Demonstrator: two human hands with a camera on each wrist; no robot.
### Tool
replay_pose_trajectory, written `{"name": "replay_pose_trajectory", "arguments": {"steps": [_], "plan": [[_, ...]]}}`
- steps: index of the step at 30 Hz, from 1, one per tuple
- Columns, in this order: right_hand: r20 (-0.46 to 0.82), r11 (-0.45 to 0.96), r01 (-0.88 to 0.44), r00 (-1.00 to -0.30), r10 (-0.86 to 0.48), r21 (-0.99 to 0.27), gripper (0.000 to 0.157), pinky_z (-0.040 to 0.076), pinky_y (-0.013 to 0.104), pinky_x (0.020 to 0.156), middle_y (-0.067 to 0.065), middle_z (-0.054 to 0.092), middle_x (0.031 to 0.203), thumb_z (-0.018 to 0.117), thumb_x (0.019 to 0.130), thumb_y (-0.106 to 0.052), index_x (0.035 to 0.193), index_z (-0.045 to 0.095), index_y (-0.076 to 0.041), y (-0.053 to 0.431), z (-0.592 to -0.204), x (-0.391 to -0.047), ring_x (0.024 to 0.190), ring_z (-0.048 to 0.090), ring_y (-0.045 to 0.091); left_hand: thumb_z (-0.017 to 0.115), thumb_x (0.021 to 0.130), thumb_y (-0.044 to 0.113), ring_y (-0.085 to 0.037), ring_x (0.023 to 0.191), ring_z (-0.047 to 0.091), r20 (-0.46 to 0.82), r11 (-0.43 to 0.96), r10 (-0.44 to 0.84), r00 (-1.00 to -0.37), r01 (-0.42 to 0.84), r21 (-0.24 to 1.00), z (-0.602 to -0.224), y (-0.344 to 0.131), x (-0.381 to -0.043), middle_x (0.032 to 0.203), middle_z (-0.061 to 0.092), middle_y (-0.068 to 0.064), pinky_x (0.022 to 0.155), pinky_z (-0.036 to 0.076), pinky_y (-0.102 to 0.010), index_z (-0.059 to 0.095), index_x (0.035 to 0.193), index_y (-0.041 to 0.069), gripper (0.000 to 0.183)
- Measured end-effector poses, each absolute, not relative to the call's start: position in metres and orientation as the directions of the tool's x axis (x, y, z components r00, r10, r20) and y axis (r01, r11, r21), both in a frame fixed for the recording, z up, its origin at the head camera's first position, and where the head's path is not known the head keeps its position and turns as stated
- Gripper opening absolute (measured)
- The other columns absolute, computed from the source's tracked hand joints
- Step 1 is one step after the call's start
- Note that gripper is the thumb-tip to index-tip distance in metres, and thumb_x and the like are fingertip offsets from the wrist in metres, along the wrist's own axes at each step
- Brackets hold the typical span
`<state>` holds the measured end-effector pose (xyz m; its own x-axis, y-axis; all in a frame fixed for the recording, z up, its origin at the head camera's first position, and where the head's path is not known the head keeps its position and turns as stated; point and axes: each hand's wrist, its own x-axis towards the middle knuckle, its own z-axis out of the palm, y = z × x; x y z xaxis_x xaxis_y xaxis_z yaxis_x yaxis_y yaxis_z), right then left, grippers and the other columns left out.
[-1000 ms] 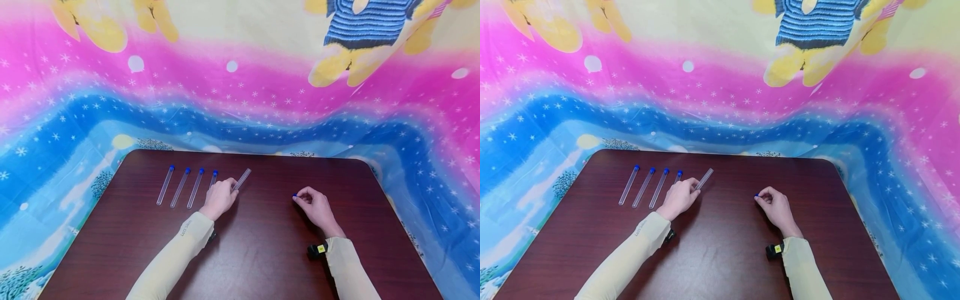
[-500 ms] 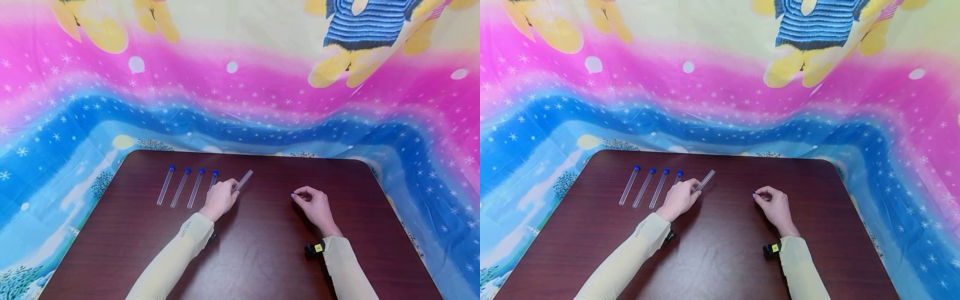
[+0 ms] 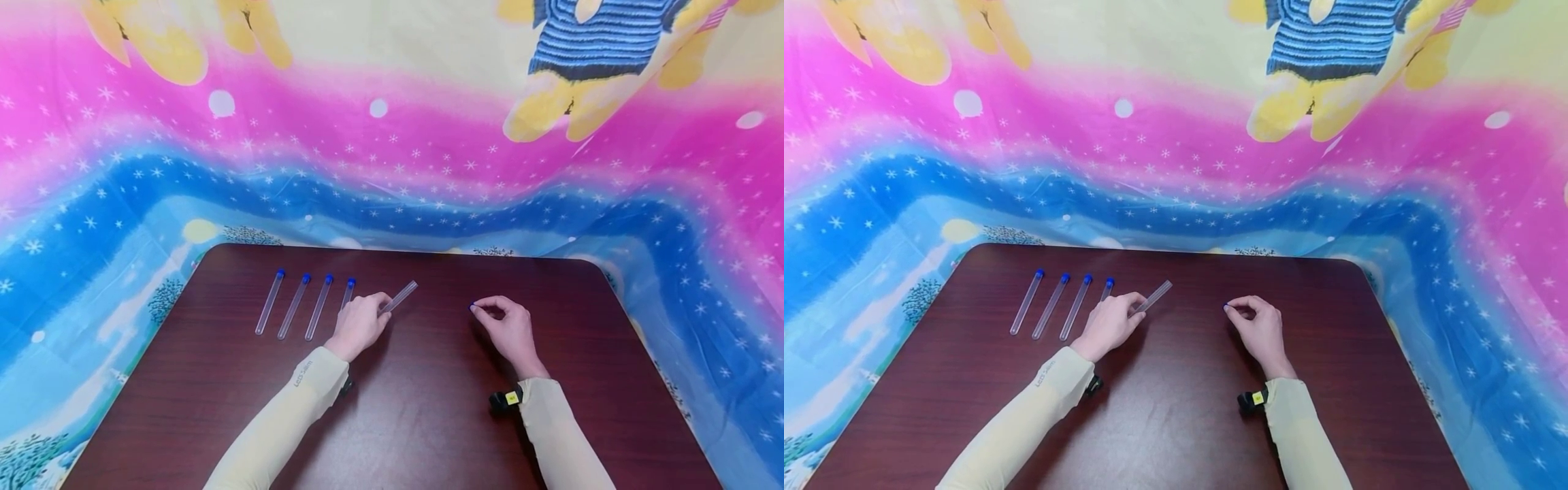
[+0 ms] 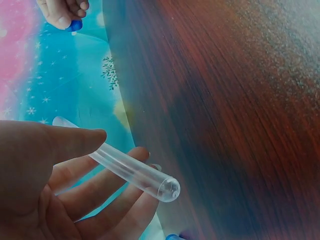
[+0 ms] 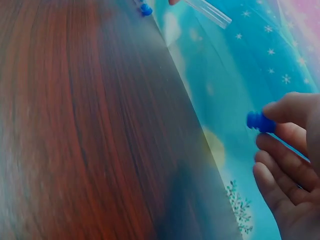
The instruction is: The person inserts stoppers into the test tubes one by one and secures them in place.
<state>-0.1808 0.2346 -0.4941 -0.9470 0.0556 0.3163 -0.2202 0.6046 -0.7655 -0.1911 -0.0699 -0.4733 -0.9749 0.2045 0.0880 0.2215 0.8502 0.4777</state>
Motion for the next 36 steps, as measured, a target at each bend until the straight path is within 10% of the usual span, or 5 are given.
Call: {"name": "replay_pose_trajectory", "arguments": {"steps": [36], "plan": [[0.266, 0.438, -0.189, -0.956, 0.120, -0.879, 0.018, 0.052, 0.023, 0.069, 0.002, 0.075, 0.098, 0.080, 0.091, -0.028, 0.102, 0.080, -0.013, 0.207, -0.477, -0.198, 0.080, 0.068, 0.017, 0.071, 0.098, 0.021, -0.020, 0.071, 0.067, 0.131, 0.834, 0.221, -0.966, 0.257, 0.489, -0.471, -0.072, -0.191, 0.106, 0.076, 0.001, 0.054, 0.048, -0.035, 0.071, 0.125, 0.024, 0.027]]}}
